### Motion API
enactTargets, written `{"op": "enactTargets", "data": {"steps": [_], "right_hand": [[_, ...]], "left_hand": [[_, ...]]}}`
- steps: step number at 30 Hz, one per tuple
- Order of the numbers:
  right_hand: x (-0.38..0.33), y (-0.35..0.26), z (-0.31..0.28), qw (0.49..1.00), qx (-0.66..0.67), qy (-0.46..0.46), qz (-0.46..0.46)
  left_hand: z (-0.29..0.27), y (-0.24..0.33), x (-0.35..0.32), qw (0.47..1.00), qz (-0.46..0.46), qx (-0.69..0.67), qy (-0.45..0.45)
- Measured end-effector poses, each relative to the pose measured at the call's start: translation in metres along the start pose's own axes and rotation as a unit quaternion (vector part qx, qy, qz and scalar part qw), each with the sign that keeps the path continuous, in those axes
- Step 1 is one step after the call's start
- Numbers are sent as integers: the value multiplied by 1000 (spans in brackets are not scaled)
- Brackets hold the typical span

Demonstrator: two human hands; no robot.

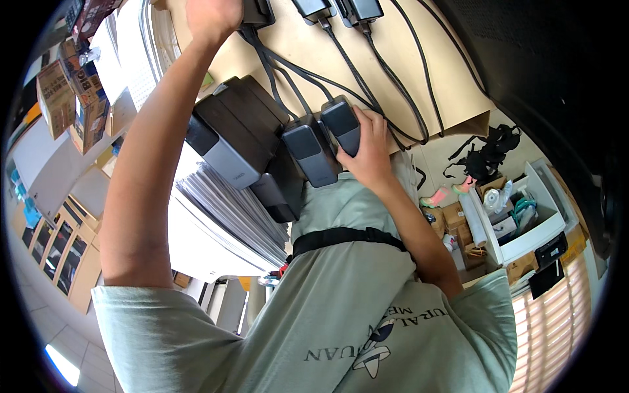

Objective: The person picks up several power banks from a cardboard box, places them on a desk, and connects charging cables to some of them.

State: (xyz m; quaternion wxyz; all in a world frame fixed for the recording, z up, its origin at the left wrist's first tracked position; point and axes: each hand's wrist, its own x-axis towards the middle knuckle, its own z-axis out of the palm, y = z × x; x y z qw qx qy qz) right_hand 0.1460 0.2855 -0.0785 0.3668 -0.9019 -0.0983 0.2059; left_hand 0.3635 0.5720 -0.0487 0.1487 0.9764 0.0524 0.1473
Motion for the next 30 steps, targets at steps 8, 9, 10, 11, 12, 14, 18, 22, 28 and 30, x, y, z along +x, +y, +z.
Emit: {"op": "enactTargets", "data": {"steps": [8,9,10,11,12,14,18,22,28,30], "right_hand": [[-25,-48,-39,972,228,-39,37],[-27,-58,-42,957,279,-61,44],[-29,-68,-41,957,279,-61,44],[-29,-76,-40,953,294,-65,31],[-29,-81,-38,948,309,-68,18],[-29,-82,-33,953,292,-77,2],[-31,-86,-28,957,273,-95,-31],[-33,-84,-23,951,277,-128,-53],[-16,-93,-21,953,271,-108,-74],[-1,-91,-24,963,234,-99,-91]], "left_hand": [[2,0,2,1000,-10,-13,-14],[3,0,2,1000,-11,-8,-14],[3,-1,2,1000,-12,-8,-13],[3,-1,1,1000,-12,-11,-10],[3,-2,1,1000,-13,-15,-6],[0,0,0,1000,-13,-16,-8],[-1,1,0,998,-11,-54,-8],[2,1,1,999,-23,-24,-16],[-6,1,2,999,-11,-41,-3],[-5,2,1,1000,-19,-18,-5]]}}
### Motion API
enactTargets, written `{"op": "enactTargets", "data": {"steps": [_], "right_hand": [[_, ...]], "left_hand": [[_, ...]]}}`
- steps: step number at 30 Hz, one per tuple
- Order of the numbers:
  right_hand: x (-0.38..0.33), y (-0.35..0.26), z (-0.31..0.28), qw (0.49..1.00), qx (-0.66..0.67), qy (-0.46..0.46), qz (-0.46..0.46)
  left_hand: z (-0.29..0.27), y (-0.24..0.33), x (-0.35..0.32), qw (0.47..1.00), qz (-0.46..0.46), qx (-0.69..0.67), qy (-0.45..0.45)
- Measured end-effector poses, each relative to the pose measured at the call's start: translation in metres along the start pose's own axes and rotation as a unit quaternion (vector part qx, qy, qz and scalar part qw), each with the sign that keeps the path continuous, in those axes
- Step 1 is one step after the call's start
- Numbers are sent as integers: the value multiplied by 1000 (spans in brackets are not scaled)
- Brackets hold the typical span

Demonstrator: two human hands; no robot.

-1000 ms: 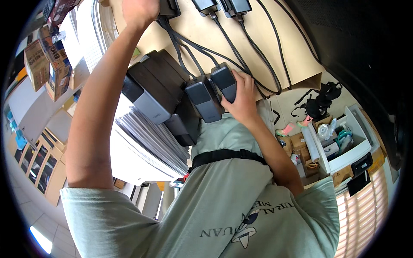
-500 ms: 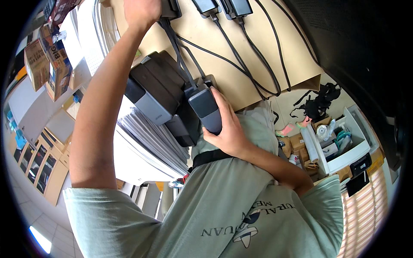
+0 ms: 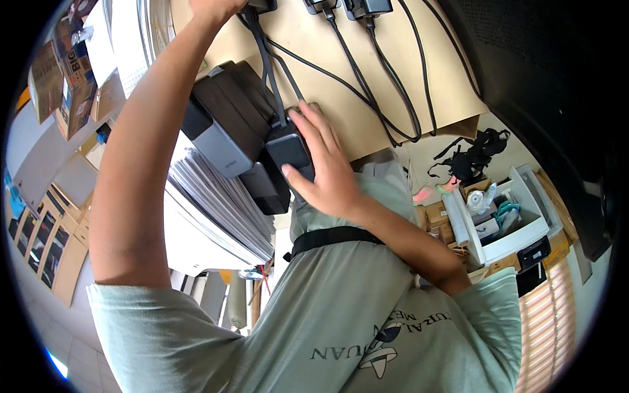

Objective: The person picks up several power banks from a cardboard box, places them on a desk, and connects charging cables to some of them.

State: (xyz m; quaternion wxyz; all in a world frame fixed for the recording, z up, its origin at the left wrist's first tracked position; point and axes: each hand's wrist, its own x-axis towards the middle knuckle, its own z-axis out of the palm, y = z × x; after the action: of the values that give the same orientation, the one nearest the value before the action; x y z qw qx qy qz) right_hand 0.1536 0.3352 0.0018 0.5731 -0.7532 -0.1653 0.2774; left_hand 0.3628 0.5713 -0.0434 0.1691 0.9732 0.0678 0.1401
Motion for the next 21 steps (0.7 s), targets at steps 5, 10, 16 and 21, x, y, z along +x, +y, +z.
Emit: {"op": "enactTargets", "data": {"steps": [5,10,16,21], "right_hand": [[37,28,1,998,13,12,-65],[45,30,-10,993,-37,-59,-95],[62,50,-37,976,-129,-18,-173],[72,46,-34,985,-44,-114,-123]], "left_hand": [[2,3,7,995,5,71,-64],[-34,30,-15,954,-93,149,-244],[-117,153,-148,958,-35,-275,80],[-108,185,-280,935,-294,-196,8]]}}
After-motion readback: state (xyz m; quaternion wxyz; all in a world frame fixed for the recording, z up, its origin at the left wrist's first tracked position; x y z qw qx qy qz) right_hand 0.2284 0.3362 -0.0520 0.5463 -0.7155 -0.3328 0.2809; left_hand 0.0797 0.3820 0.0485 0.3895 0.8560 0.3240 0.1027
